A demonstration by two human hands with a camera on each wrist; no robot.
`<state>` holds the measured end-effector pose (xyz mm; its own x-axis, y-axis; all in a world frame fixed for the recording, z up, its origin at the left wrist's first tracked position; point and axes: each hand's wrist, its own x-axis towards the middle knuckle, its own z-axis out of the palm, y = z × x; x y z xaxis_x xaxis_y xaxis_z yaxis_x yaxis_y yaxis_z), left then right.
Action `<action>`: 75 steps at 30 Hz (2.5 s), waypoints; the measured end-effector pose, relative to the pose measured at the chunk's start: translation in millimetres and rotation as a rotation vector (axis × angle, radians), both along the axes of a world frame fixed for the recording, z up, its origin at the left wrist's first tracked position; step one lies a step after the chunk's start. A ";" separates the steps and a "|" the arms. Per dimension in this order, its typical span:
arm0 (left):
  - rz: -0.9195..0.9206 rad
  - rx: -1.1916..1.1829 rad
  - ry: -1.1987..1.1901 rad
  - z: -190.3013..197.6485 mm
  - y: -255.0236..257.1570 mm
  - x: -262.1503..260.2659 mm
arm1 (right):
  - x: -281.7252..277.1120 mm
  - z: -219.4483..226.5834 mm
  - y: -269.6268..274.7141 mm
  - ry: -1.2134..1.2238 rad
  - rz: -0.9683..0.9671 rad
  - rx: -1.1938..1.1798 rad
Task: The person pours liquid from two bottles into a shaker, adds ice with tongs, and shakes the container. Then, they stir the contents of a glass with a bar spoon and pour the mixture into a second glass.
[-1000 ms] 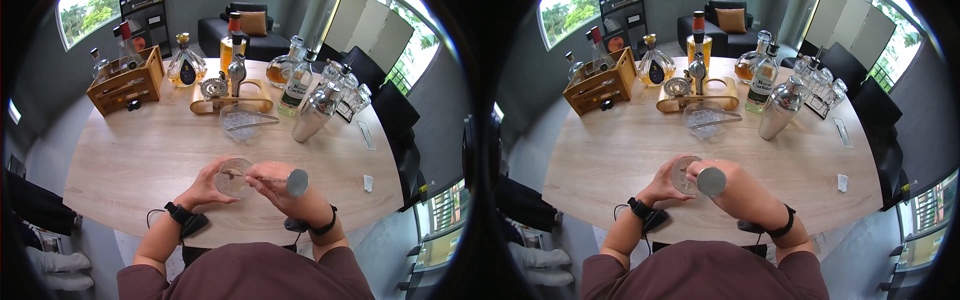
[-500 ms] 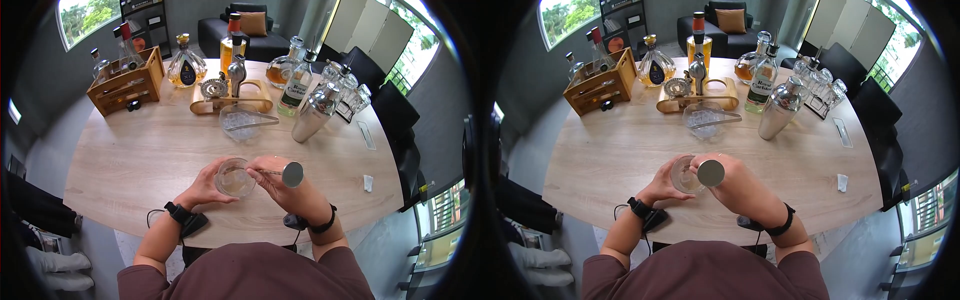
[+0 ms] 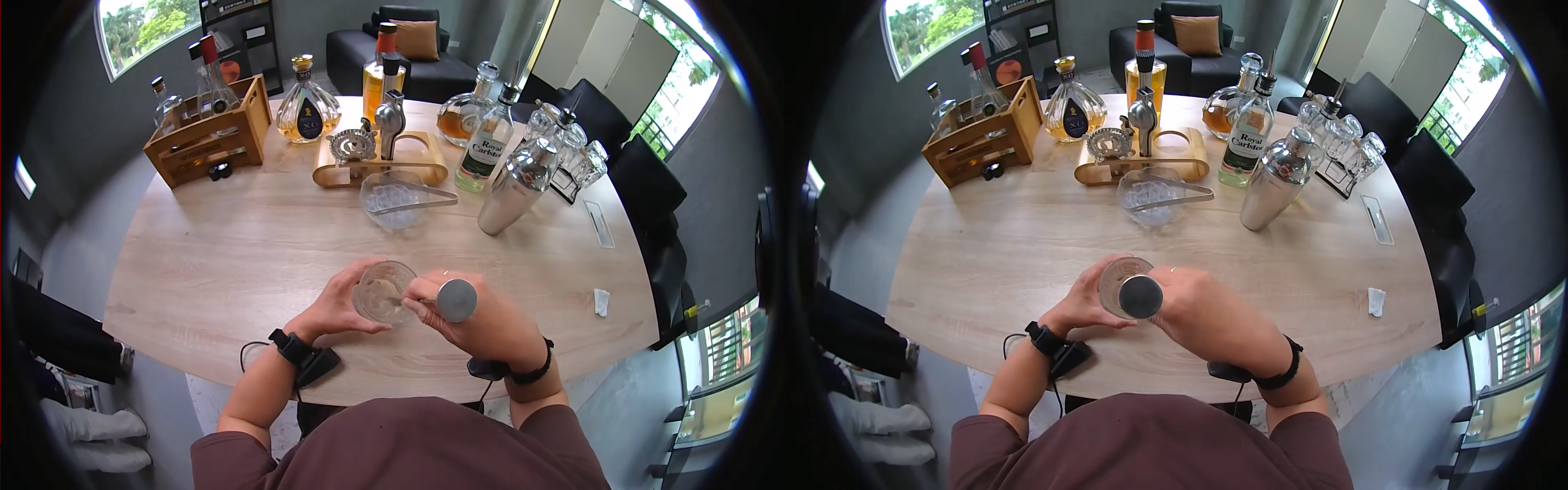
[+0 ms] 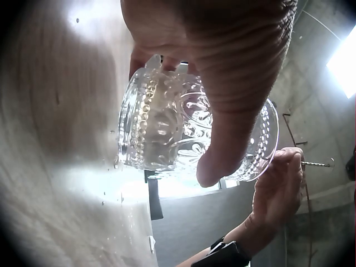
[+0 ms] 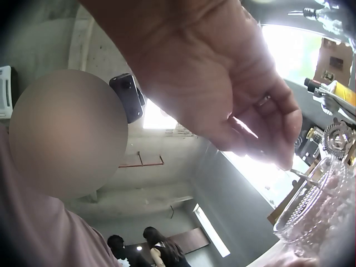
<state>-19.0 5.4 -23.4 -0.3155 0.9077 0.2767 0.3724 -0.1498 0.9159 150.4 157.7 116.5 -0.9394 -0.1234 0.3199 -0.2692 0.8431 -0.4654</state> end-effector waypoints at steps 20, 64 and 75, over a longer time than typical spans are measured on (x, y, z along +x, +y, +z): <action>0.015 0.002 0.052 2.0 -0.5 -0.2 | 0.1 -7.2 0.1 0.018 0.113 -0.080; -0.005 0.014 0.011 10.9 -1.8 2.1 | 0.5 -2.9 1.3 0.081 0.017 -0.048; 0.012 -0.003 0.002 4.0 -2.0 0.0 | 5.9 2.5 0.1 -0.072 0.038 -0.018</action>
<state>-19.0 3.4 -19.4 -0.3255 0.9048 0.2746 0.3763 -0.1425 0.9155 156.3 157.7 119.1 -0.9548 -0.1542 0.2540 -0.2660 0.8246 -0.4993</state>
